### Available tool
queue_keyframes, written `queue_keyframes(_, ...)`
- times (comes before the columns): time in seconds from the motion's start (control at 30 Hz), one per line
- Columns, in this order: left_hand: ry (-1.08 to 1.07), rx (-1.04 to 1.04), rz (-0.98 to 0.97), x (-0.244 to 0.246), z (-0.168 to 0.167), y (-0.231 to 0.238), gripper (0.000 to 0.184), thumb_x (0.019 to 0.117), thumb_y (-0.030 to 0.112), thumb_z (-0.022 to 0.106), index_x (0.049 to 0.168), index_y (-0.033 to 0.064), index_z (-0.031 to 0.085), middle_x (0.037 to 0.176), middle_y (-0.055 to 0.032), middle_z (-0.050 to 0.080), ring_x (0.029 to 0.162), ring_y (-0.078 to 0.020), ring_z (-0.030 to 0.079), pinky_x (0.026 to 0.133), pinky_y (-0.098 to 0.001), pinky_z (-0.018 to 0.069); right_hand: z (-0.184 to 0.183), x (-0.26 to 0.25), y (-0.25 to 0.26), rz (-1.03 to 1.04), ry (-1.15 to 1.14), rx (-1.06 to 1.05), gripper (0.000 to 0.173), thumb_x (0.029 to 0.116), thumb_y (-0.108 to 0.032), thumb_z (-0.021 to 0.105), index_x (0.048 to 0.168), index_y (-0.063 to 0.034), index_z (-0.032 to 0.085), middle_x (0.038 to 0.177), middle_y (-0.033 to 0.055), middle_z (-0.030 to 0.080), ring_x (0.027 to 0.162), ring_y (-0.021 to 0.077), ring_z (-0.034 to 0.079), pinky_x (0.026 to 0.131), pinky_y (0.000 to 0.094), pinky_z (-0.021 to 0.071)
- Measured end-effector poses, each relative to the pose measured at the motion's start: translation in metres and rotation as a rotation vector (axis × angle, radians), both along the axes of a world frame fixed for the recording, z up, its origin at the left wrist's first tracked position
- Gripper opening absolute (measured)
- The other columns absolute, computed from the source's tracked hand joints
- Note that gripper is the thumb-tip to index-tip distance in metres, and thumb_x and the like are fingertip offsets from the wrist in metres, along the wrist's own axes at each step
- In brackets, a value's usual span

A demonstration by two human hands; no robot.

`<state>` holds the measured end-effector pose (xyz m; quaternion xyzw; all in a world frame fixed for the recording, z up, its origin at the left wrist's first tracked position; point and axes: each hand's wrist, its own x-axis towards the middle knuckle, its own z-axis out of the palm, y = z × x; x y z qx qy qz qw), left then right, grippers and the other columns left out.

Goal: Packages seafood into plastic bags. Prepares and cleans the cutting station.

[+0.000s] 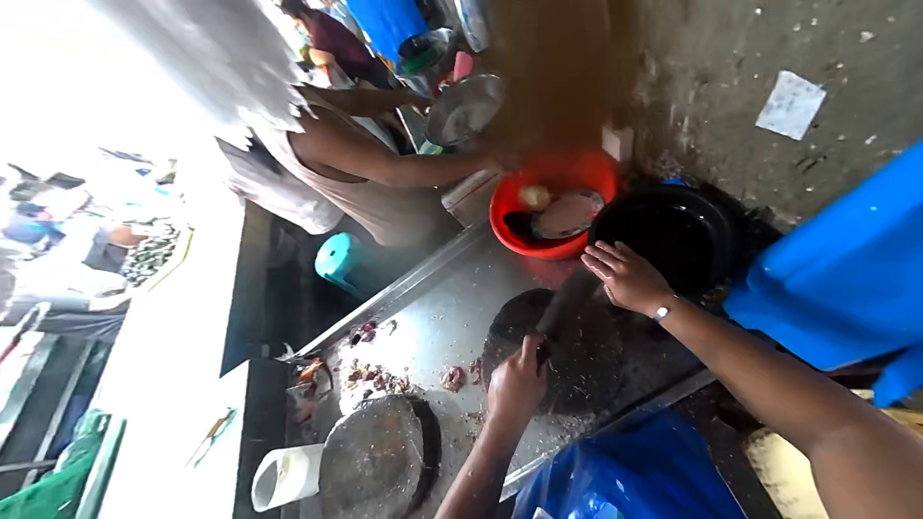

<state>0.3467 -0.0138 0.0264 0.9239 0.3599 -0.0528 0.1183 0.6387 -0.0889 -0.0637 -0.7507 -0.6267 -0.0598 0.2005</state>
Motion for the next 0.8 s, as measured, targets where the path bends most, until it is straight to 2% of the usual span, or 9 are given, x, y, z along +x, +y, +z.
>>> queue_keyframes(0.17, 0.014, -0.017, 0.020, -0.005, -0.001, -0.002, 0.045, 0.0957, 0.027, 0.062, 0.140, 0.0235, 0.056, 0.103, -0.0081, 0.076, 0.088, -0.0304, 0.075, 0.074, -0.0536, 0.0598, 0.003, 0.008, 0.000, -0.128, 0.052, -0.090, 0.060, 0.0924, -0.007, 0.065, 0.151, -0.0049, 0.050, 0.156, 0.0187, 0.049, 0.148, 0.0377, 0.042, 0.120, 0.0630, 0.0311)
queue_keyframes(0.33, -0.164, -0.309, 0.147, -0.034, -0.022, 0.009, 0.053, 0.0992, 0.036, 0.062, 0.149, 0.0227, 0.049, 0.101, -0.0064, 0.074, 0.085, -0.0227, 0.072, 0.079, -0.0478, 0.0606, 0.008, 0.048, -0.006, -0.514, 0.437, -0.271, 0.053, 0.0956, -0.018, 0.067, 0.144, -0.0006, 0.055, 0.136, 0.0278, 0.061, 0.125, 0.0496, 0.059, 0.098, 0.0705, 0.0486)
queue_keyframes(0.47, -0.715, -0.958, 0.411, -0.048, -0.057, 0.009, 0.044, 0.1082, 0.026, 0.052, 0.149, 0.0113, 0.043, 0.071, -0.0053, 0.053, 0.050, -0.0143, 0.050, 0.045, -0.0303, 0.0470, -0.028, 0.095, 0.000, -0.721, 0.594, -0.552, 0.047, 0.0940, -0.022, 0.068, 0.131, 0.0072, 0.061, 0.134, 0.0353, 0.058, 0.128, 0.0531, 0.055, 0.102, 0.0742, 0.0424)
queue_keyframes(0.53, -0.874, -1.177, 0.516, -0.041, -0.058, 0.006, 0.037, 0.1108, 0.026, 0.043, 0.145, 0.0120, 0.042, 0.067, -0.0015, 0.046, 0.046, -0.0112, 0.045, 0.040, -0.0265, 0.0434, -0.055, 0.098, -0.003, -0.672, 0.608, -0.660, 0.042, 0.0992, -0.016, 0.062, 0.127, 0.0146, 0.060, 0.135, 0.0365, 0.058, 0.131, 0.0505, 0.054, 0.109, 0.0680, 0.0400)
queue_keyframes(0.57, -0.903, -1.231, 0.547, -0.037, -0.056, 0.007, 0.035, 0.1111, 0.026, 0.041, 0.143, 0.0130, 0.041, 0.067, -0.0004, 0.046, 0.045, -0.0100, 0.044, 0.040, -0.0249, 0.0429, -0.072, 0.093, -0.007, -0.641, 0.640, -0.516, 0.035, 0.1021, -0.012, 0.058, 0.118, 0.0187, 0.064, 0.124, 0.0378, 0.063, 0.122, 0.0494, 0.060, 0.105, 0.0642, 0.0442)
queue_keyframes(0.6, -0.917, -1.265, 0.563, -0.035, -0.054, 0.007, 0.033, 0.1110, 0.024, 0.041, 0.142, 0.0133, 0.041, 0.067, 0.0000, 0.046, 0.045, -0.0094, 0.044, 0.039, -0.0237, 0.0425, -0.085, 0.083, -0.007, -0.661, 0.713, -0.233, 0.032, 0.1021, -0.011, 0.057, 0.103, 0.0185, 0.068, 0.100, 0.0349, 0.069, 0.095, 0.0451, 0.069, 0.087, 0.0605, 0.0538)
queue_keyframes(0.7, -0.926, -1.339, 0.522, -0.026, -0.048, 0.004, 0.043, 0.1028, 0.009, 0.048, 0.144, 0.0138, 0.037, 0.068, 0.0009, 0.045, 0.046, -0.0080, 0.044, 0.041, -0.0222, 0.0416, 0.001, 0.050, 0.008, -0.538, 1.599, 0.093, 0.024, 0.1096, -0.026, 0.042, 0.108, -0.0110, 0.061, 0.067, -0.0023, 0.050, 0.052, 0.0095, 0.047, 0.049, 0.0267, 0.0447)
queue_keyframes(0.73, -0.916, -1.352, 0.486, -0.022, -0.046, 0.003, 0.050, 0.0987, 0.005, 0.052, 0.145, 0.0136, 0.036, 0.068, 0.0008, 0.046, 0.045, -0.0077, 0.045, 0.041, -0.0218, 0.0423, 0.025, 0.027, 0.014, -0.382, 1.755, 0.306, 0.024, 0.1086, -0.023, 0.041, 0.116, -0.0131, 0.061, 0.069, -0.0047, 0.053, 0.054, 0.0084, 0.051, 0.052, 0.0279, 0.0485)
queue_keyframes(0.8, -0.876, -1.362, 0.416, -0.014, -0.041, -0.002, 0.057, 0.0938, 0.000, 0.057, 0.145, 0.0130, 0.035, 0.070, -0.0007, 0.050, 0.046, -0.0073, 0.047, 0.041, -0.0212, 0.0431, 0.057, -0.033, 0.024, -0.077, 1.589, 0.550, 0.033, 0.1095, -0.020, 0.038, 0.135, -0.0075, 0.055, 0.089, 0.0043, 0.067, 0.076, 0.0165, 0.068, 0.073, 0.0387, 0.0619)
